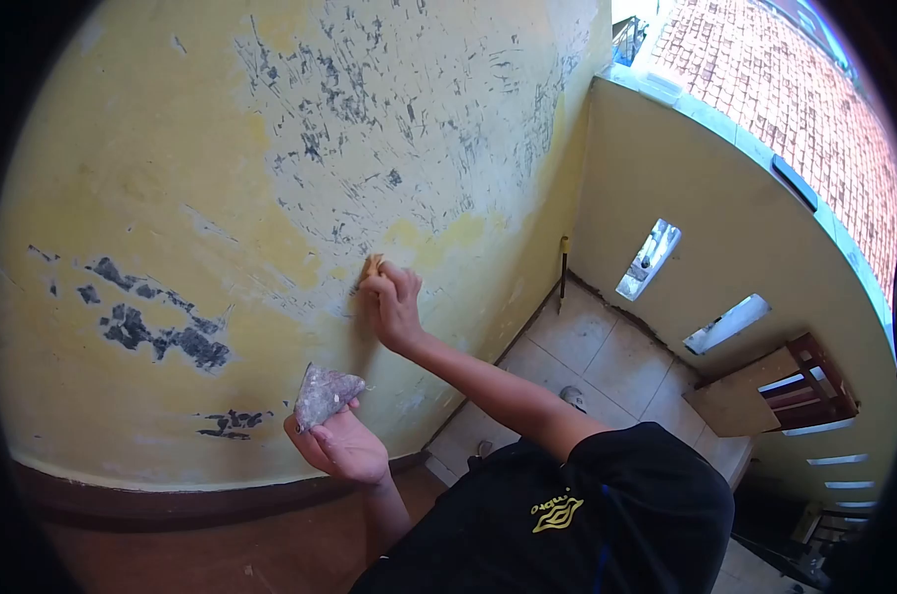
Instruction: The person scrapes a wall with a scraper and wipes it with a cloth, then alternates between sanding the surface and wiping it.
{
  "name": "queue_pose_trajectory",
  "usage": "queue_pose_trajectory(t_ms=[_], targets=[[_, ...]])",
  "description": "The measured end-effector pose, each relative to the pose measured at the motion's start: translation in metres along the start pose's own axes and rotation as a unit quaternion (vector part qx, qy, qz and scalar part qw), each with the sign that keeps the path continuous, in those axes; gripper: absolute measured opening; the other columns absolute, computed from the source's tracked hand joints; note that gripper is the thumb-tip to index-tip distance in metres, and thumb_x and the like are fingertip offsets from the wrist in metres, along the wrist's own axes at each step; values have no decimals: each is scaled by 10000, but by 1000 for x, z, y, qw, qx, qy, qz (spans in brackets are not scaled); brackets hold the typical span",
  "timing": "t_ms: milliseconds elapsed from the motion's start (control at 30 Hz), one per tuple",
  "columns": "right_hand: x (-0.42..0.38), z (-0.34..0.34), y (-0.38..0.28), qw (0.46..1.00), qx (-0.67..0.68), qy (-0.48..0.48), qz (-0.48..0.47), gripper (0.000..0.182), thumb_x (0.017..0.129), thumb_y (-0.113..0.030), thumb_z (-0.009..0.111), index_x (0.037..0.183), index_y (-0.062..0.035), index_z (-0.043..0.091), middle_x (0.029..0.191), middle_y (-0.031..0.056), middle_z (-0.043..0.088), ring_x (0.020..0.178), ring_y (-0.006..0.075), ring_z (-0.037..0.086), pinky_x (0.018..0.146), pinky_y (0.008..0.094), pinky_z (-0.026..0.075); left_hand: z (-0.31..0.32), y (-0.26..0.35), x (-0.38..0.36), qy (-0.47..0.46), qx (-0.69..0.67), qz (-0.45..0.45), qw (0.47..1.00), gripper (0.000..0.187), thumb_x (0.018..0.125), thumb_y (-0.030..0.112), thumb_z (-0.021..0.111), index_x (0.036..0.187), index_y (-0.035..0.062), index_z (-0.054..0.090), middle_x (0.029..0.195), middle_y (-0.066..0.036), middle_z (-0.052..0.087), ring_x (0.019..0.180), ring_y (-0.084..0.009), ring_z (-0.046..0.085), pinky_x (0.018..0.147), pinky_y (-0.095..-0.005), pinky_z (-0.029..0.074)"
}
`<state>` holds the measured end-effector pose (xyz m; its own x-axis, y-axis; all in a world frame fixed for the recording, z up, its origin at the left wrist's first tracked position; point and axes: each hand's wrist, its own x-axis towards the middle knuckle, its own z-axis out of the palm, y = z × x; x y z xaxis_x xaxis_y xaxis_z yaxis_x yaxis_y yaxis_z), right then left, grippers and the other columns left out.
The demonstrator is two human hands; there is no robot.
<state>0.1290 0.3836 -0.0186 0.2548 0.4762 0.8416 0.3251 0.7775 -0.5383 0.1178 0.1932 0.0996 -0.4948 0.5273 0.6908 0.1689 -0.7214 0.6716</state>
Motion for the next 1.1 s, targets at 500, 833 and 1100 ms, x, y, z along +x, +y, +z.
queue_pose_trajectory(t_ms=[500, 833, 1100], targets=[[210, -405, 291, 951, -130, 186, 209, 327, 1009, -75, 695, 1302, -43, 554, 1158, 92, 639, 1011, 155, 654, 908, 311, 542, 155, -89, -81, 4, -16, -258, 966, 330, 1088, 384, 507, 1244, 95, 541, 1180, -88, 627, 1029, -190, 585, 842, -373, 465], [421, -590, 427, 919, -380, -29, 104, 329, 961, -239, 766, 1228, -75, 663, 1217, 162, 715, 1121, 307, 705, 944, 422, 552, 235, -143, -78, 36, -245, -471, 847, 375, 1104, 370, 507, 1350, 98, 586, 1272, -91, 670, 1179, -218, 604, 1003, -423, 480], [421, -604, 486, 774, -585, -151, 190, 503, 1050, -462, 575, 1474, -193, 551, 1455, 95, 640, 1337, 350, 582, 1152, 494, 377, 246, -150, -70, 42, -280, -436, 855, 347, 1112, 358, 500, 1291, 87, 622, 1192, -68, 714, 1121, -194, 654, 936, -404, 521]])
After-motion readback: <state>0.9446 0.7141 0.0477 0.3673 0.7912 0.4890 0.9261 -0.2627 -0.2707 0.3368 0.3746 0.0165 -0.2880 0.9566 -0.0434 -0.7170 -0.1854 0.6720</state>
